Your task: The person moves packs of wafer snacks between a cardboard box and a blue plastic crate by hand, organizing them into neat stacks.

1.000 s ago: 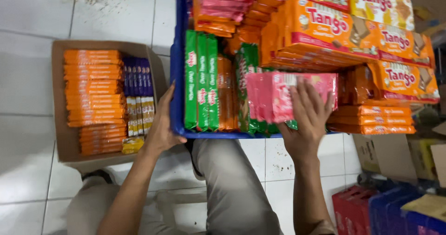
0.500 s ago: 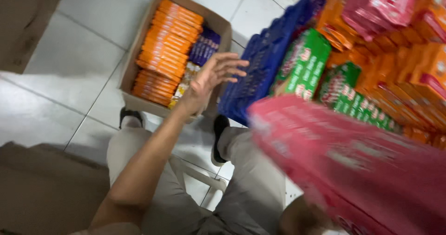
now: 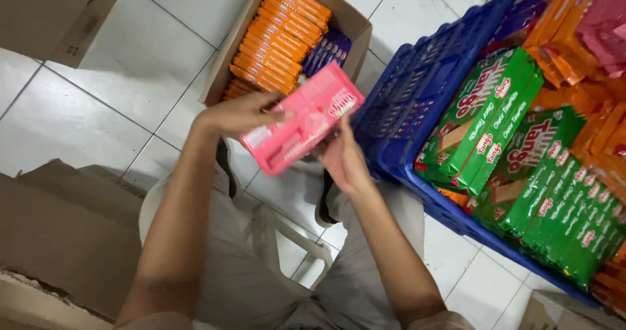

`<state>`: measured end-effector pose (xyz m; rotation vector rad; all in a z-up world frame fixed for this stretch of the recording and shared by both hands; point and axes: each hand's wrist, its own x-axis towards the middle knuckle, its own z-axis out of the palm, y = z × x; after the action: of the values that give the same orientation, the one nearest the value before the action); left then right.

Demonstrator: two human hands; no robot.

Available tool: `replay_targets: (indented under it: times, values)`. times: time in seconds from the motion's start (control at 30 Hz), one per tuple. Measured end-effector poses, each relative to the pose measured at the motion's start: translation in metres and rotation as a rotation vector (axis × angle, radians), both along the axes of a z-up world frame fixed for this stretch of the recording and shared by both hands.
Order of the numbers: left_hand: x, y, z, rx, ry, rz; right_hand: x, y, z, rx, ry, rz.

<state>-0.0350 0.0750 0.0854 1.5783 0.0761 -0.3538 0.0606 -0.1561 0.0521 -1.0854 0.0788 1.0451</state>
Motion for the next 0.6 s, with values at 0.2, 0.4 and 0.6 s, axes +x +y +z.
replay_targets:
  times: [0.2, 0.4, 0.6]
  values:
    - [0.032, -0.002, -0.119, 0.058, 0.397, 0.535, -0.006, 0.004, -0.012, -0.286, 0.009, 0.173]
    - [0.084, -0.013, -0.229, -0.039, 0.484, 1.095, -0.002, 0.002, -0.029, -0.239, 0.009, 0.147]
    - [0.121, 0.017, -0.276, 0.11, 0.303, 1.226, 0.013, 0.005, -0.005, -0.165, -0.006, 0.204]
